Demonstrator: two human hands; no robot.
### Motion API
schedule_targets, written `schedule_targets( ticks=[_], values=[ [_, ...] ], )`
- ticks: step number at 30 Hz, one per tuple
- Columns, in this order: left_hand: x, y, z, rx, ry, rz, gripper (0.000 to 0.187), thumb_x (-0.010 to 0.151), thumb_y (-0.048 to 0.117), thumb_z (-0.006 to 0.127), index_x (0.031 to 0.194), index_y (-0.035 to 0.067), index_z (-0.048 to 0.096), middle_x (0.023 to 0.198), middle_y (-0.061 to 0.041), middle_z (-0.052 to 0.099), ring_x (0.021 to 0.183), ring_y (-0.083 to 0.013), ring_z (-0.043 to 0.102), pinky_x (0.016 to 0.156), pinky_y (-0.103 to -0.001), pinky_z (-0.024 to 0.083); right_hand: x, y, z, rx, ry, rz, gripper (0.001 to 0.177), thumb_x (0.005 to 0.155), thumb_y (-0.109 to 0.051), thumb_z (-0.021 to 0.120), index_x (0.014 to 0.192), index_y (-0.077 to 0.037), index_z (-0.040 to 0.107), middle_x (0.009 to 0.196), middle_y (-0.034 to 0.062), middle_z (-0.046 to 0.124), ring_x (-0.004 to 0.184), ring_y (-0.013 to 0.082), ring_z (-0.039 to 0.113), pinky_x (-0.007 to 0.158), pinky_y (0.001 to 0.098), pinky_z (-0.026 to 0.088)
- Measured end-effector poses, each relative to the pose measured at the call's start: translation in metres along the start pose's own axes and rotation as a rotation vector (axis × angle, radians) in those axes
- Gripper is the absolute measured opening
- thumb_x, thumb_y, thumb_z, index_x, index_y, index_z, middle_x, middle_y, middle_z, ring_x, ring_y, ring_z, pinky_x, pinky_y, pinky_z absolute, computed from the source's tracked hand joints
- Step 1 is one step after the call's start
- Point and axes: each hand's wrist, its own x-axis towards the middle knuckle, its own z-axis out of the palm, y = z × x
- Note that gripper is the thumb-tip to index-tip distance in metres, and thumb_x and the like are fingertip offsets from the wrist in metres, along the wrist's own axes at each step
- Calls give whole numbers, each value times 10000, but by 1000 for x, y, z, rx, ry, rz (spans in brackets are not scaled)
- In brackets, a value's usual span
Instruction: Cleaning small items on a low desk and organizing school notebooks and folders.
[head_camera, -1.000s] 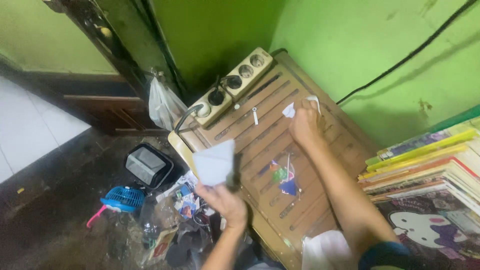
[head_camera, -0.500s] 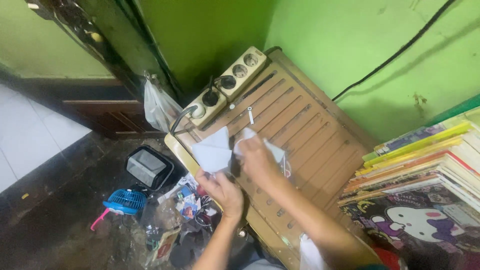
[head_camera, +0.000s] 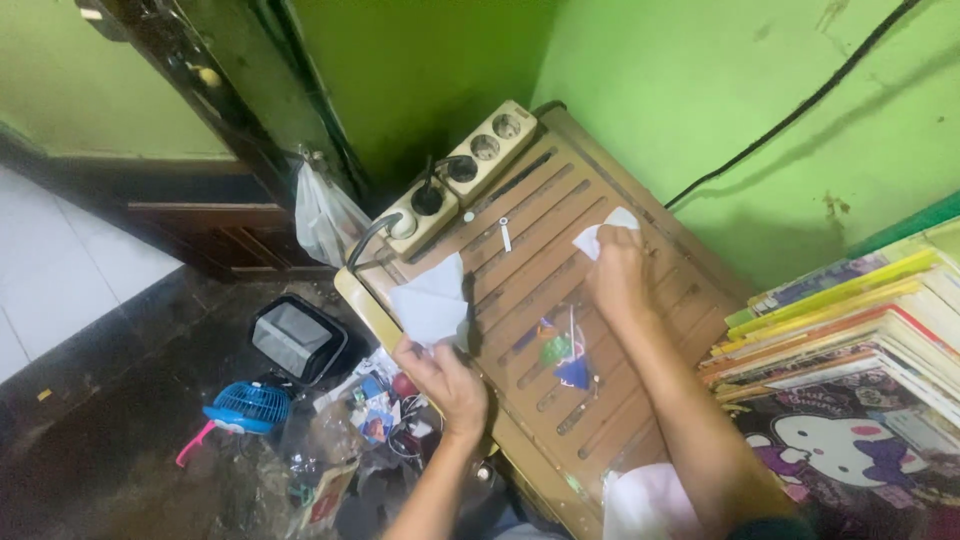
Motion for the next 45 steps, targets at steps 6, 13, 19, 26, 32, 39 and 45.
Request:
schedule_targets(
  ticks=[6,13,19,26,32,39,45],
  values=[
    [-2,0,1,-27,26,-3,287,1034,-1,418,1315,-22,368,1296,-168,507,1208,-235,519,1082,-357,401,-40,-60,34,68,-193,-62,270,693,62,664,962,36,647,938,236,671,972,418,621,886,493,506],
    [-3,1,-2,-74,53,-57,304,1038,16,400,1330,-12,320,1316,-190,515,1212,-244,533,1079,-365,407,18,-51,22,282,-7,-62,250,846,72,586,1061,-10,684,1018,239,693,1022,414,640,928,502,517],
    [0,4,2,61,85,-10,339,1025,4,424,1346,-34,322,1329,-208,501,1214,-258,515,1075,-372,401,90,-30,59,153,-25,-36,281,840,90,575,1112,38,621,1032,280,674,1014,474,617,878,533,491],
    [-8,-14,-6,92,115,-85,364,1016,20,426,1357,-30,310,1279,-196,502,1163,-253,505,1050,-370,405,71,-97,50,143,-93,-103,384,735,54,652,1112,60,578,983,307,647,991,496,623,864,530,518],
    [-2,2,4,46,87,-51,326,1028,28,438,1332,-27,337,1281,-183,499,1175,-242,506,1050,-371,411,31,-141,62,241,-198,-83,452,837,86,553,1284,25,574,1090,325,629,980,462,647,814,488,550],
    [0,0,0,71,78,-13,320,1028,25,445,1329,-25,350,1304,-191,492,1190,-248,515,1058,-378,414,34,-129,46,511,-43,-143,406,764,78,601,1157,-10,655,1070,269,662,1017,448,643,871,491,528],
    [-5,-6,-4,70,69,-29,334,1032,30,434,1343,-18,323,1279,-189,513,1157,-246,526,1036,-373,416,105,-12,58,188,-26,26,247,866,81,612,1106,44,656,1072,263,648,993,412,630,857,501,515]
  ],
)
